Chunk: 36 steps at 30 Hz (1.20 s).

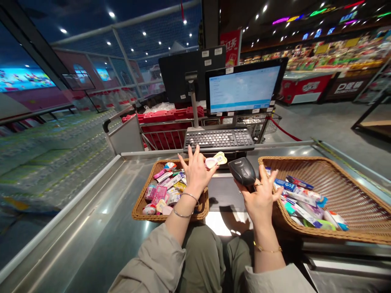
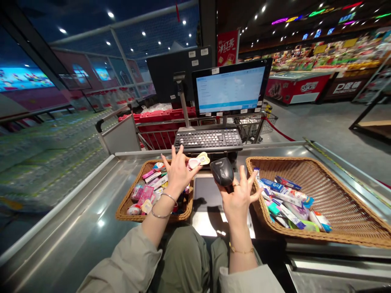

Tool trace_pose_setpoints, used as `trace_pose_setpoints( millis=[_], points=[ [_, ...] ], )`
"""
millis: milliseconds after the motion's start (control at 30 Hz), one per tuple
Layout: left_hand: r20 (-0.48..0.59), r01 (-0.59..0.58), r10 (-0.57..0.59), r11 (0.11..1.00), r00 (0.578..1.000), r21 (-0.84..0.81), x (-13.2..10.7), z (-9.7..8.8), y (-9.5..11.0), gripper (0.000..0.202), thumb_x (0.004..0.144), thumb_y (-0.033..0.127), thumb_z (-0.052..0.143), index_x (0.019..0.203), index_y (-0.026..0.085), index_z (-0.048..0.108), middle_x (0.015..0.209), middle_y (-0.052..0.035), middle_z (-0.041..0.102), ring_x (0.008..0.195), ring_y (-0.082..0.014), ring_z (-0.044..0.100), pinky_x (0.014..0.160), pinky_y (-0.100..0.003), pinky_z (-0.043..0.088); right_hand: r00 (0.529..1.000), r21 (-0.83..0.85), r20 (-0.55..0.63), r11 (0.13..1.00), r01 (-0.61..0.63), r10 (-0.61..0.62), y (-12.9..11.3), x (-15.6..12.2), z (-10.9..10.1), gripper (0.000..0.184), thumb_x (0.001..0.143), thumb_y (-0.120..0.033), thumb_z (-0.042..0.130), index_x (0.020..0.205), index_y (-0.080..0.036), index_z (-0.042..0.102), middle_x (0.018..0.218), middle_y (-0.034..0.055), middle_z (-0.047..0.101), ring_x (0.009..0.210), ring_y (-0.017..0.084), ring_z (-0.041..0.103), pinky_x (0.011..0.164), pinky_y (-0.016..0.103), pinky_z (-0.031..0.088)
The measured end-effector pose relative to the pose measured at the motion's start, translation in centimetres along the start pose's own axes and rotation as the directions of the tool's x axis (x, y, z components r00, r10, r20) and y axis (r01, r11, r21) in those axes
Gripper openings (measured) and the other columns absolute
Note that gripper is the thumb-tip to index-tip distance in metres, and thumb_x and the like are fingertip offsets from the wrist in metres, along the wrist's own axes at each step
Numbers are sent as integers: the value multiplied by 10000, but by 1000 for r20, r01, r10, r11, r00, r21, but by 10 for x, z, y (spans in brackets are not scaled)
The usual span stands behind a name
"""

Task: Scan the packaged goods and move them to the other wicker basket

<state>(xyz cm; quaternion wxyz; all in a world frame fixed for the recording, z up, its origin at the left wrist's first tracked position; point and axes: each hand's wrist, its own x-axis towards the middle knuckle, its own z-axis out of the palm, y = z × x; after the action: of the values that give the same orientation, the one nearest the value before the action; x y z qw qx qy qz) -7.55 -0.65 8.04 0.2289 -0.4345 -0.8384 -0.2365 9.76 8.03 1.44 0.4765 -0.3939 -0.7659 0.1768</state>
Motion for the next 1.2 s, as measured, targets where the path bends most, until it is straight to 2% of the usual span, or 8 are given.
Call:
trace_pose_setpoints(
  millis=[167, 333, 567, 733, 933, 1200],
  points=[
    [7, 7, -7, 1000, 1000, -8, 3, 3, 10, 364, 869, 588, 658, 898, 246, 537, 1610, -137, 403, 1548, -400, 207, 1224, -743, 32, 999, 1, -26, 1000, -24, 24, 3, 2, -4, 272, 893, -359, 541, 1013, -194, 721, 1579, 147, 439, 1544, 434, 167, 1111, 800, 95],
    [-3, 13, -13, 999, 1000, -34, 6, 7, 23, 381, 858, 601, 668, 900, 238, 559, 1599, -140, 424, 1553, -374, 211, 1231, -720, 17, 997, 2, -57, 999, -47, 47, 7, 3, -6, 297, 896, -375, 543, 1038, -189, 726, 1596, 152, 414, 1554, 422, 145, 1134, 781, 50],
    [-21, 2, -4, 998, 1000, -63, 10, 13, 42, 391, 845, 605, 691, 903, 242, 557, 1584, -116, 456, 1549, -345, 241, 1238, -701, 52, 988, 26, -126, 996, -86, 89, 10, 5, -13, 309, 900, -395, 578, 1085, -195, 724, 1570, 172, 446, 1543, 430, 184, 1137, 783, 62],
    [-4, 6, -6, 996, 1000, -94, 14, 17, 53, 400, 851, 618, 679, 922, 242, 565, 1581, -119, 460, 1555, -338, 224, 1239, -696, 43, 979, 27, -166, 993, -117, 120, 14, 7, -17, 363, 897, -462, 602, 1096, -184, 725, 1560, 179, 460, 1538, 452, 190, 1138, 792, 49],
    [40, 24, -18, 989, 999, -147, 19, 24, 69, 390, 844, 603, 700, 915, 243, 567, 1601, -102, 431, 1560, -331, 209, 1237, -696, 72, 961, 33, -231, 989, -147, 150, 13, 9, -22, 396, 888, -445, 630, 1170, -180, 712, 1547, 199, 469, 1541, 448, 184, 1157, 776, 48],
    [103, 47, -24, 972, 994, -229, 27, 25, 92, 392, 839, 595, 713, 895, 233, 574, 1596, -113, 439, 1553, -338, 232, 1254, -651, 102, 925, 54, -321, 979, -198, 205, 18, 9, -22, 362, 853, -470, 686, 1046, -168, 741, 1537, 209, 477, 1527, 479, 201, 1123, 816, 56]
  ],
)
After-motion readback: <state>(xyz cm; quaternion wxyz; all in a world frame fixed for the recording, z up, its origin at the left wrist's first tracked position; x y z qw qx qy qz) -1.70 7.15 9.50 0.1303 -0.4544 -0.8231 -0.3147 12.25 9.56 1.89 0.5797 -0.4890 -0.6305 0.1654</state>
